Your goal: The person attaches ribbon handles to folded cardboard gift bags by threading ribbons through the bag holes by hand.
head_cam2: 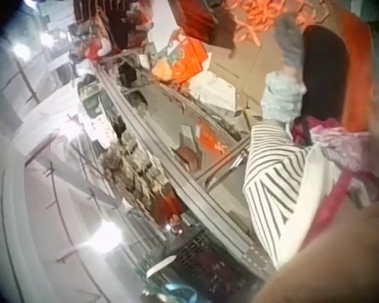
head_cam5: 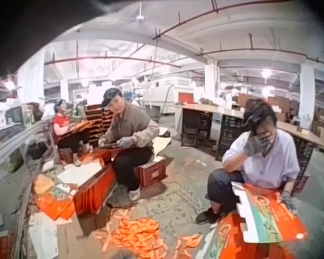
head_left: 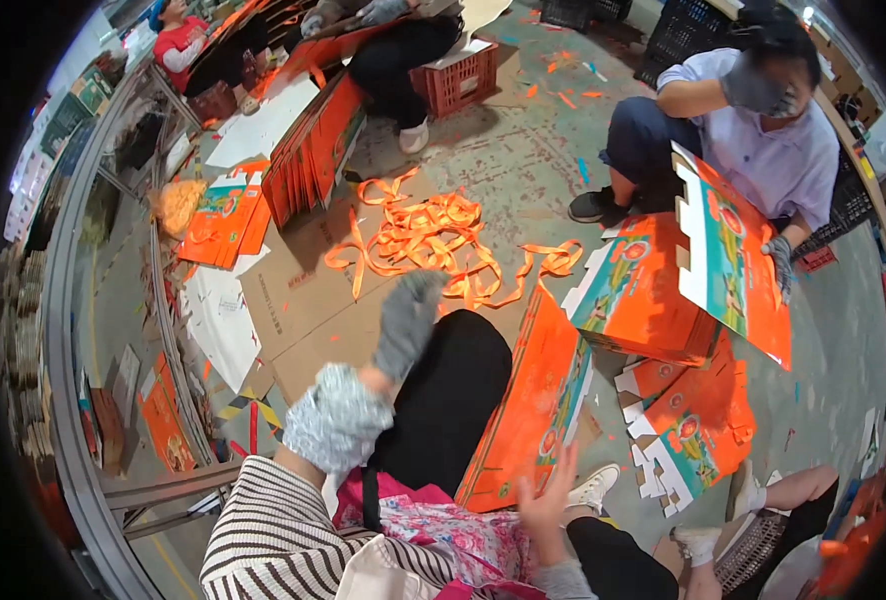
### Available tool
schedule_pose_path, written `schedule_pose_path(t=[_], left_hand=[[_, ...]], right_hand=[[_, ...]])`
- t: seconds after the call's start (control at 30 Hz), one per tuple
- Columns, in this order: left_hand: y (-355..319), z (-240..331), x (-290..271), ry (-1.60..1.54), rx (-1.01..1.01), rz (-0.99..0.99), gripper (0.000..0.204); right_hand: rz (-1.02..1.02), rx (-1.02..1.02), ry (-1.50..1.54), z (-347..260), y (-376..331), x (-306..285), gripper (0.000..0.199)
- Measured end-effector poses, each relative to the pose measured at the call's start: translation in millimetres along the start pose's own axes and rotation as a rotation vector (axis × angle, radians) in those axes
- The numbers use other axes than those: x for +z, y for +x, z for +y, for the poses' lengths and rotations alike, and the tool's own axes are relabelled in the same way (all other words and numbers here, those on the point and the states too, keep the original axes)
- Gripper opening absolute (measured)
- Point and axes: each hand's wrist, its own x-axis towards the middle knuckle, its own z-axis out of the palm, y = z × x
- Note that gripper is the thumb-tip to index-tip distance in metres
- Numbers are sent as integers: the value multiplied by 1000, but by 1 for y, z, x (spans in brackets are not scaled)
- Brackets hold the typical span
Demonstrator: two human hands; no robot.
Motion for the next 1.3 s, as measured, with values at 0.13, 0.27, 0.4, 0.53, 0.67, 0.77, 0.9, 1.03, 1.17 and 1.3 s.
schedule_pose_path(t=[0.13,0.27,0.4,0.53,0.67,0.77,0.9,1.03,1.17,1.3], left_hand=[[37,-197,1,215,-379,-131,23],[24,-243,13,571,-338,-322,32],[53,-88,4,981,-418,-924,40],[62,-250,59,1077,-208,-537,35],[44,-357,84,958,-210,-400,33],[36,-371,75,782,-345,-372,32],[30,-376,62,568,-506,-294,31],[30,-374,51,345,-631,-191,31],[51,-345,7,-318,-566,-208,21],[78,-241,2,-867,-784,-154,18]], right_hand=[[-30,-226,125,-76,10,87,76],[-118,-393,-223,-81,25,121,79],[-153,-357,-286,-51,34,119,81],[-217,-336,-187,-52,25,130,84],[-167,-288,-206,-51,27,134,69],[-190,-301,-251,-47,27,133,77],[-167,-355,-256,-51,33,132,84],[-152,-374,-230,-59,35,131,80],[-152,-387,-234,-71,36,128,79],[-110,-352,-232,-70,36,122,75]])
